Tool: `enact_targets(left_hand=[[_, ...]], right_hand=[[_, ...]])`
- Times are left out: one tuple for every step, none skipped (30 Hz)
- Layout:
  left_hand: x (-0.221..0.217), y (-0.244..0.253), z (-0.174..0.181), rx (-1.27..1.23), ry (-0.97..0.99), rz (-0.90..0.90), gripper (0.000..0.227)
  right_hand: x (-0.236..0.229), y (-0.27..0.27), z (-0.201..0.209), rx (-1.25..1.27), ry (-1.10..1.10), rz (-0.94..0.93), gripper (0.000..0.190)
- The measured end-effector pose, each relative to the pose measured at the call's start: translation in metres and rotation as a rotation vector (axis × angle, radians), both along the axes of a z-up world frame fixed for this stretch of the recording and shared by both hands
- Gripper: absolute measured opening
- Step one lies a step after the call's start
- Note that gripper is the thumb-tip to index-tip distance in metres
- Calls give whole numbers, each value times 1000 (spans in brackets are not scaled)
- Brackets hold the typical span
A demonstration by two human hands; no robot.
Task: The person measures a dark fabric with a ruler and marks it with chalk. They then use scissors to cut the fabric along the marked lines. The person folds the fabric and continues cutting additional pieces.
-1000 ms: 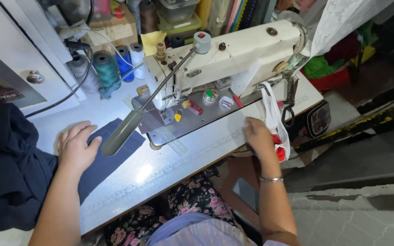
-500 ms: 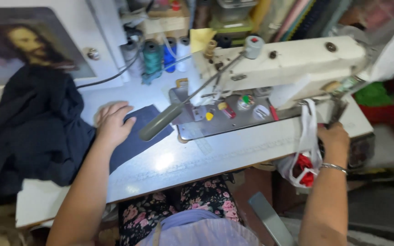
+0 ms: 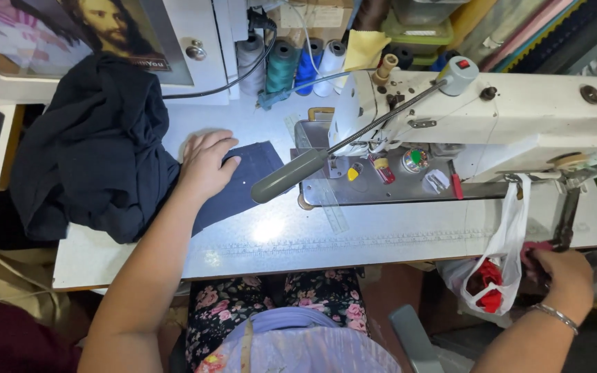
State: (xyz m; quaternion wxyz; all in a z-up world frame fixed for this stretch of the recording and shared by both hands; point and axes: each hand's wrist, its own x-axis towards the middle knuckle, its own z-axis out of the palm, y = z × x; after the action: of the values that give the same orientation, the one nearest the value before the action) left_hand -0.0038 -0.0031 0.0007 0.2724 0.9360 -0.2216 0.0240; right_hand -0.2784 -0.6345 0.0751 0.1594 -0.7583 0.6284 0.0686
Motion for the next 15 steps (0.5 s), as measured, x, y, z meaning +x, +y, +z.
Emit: enact_targets(left_hand=[[0, 1, -5, 0, 3, 2, 39], [0, 2, -9, -27, -73, -13, 36], [2, 2, -13, -55, -152, -30, 34], [1, 0, -13, -56, -153, -29, 34], [-1, 0, -13, -120, -222, -66, 30], [-2, 0, -13, -184, -291, -103, 27], [-5, -4, -9, -185, -293, -103, 27], [-6, -7, -4, -198, -224, -184, 21], [-10, -9, -1, -211, -153, -263, 19], [-13, -12, 1, -213, -151, -260, 19], [-13, -15, 3, -142, -47, -281, 22], [-13, -18, 6, -71, 58, -301, 26], [-12, -19, 14, -72, 61, -299, 26], [-11, -21, 22, 16, 165, -291, 26], [-8, -21, 31, 104, 268, -277, 27]], right_hand=[[-7, -7, -6, 0, 3, 2, 41], [-15, -14, -12, -50, 112, 72, 42], [-22, -22, -17, -99, 215, 139, 44], [-28, -40, -30, -100, 214, 139, 44], [-34, -57, -43, -156, 228, 125, 22], [-40, -75, -56, -211, 242, 111, 47], [-51, -70, -59, -212, 240, 111, 47], [-62, -65, -62, -119, -130, 24, 34], [-73, -61, -64, -20, -513, -64, 28], [-83, -55, -68, -21, -512, -61, 28], [-91, -49, -72, -38, -603, -79, 30], [-98, -43, -77, -54, -695, -97, 32], [-103, -17, -70, -54, -692, -95, 32], [-108, 9, -63, -60, -893, -101, 26], [-109, 34, -57, -61, -1097, -102, 21]])
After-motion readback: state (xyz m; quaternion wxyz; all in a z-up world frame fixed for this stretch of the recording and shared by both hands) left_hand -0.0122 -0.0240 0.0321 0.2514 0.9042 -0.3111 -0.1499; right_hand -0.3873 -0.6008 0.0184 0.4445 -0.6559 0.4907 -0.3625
